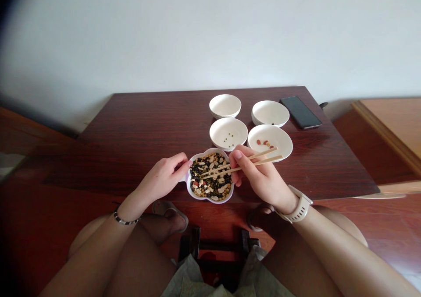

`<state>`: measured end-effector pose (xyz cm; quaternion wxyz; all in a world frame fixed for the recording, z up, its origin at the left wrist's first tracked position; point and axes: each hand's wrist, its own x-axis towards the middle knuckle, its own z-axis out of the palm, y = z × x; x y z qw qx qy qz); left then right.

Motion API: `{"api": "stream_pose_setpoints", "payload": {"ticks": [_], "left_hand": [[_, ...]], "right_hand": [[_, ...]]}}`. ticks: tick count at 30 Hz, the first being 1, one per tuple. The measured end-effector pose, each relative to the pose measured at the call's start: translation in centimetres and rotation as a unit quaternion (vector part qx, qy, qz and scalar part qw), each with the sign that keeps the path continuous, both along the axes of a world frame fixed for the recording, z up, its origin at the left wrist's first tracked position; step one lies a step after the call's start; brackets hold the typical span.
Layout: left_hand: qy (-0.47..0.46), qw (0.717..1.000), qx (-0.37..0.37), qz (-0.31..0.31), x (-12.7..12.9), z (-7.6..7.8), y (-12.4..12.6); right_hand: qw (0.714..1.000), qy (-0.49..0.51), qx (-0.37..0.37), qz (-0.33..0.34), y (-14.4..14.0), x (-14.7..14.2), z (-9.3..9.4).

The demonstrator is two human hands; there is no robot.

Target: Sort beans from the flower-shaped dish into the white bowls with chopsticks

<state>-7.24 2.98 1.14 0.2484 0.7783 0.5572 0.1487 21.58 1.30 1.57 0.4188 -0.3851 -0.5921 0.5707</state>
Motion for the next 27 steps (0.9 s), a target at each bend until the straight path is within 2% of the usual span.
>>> {"api": "stream_pose_setpoints", "payload": {"ticks": [27], "left_hand": [[0.004,1.0,-0.003,-0.001,0.22,0.45,-0.05]], "right_hand": [[1.0,0.005,0.007,-0.006,0.01,-0.05,0.08]]}}
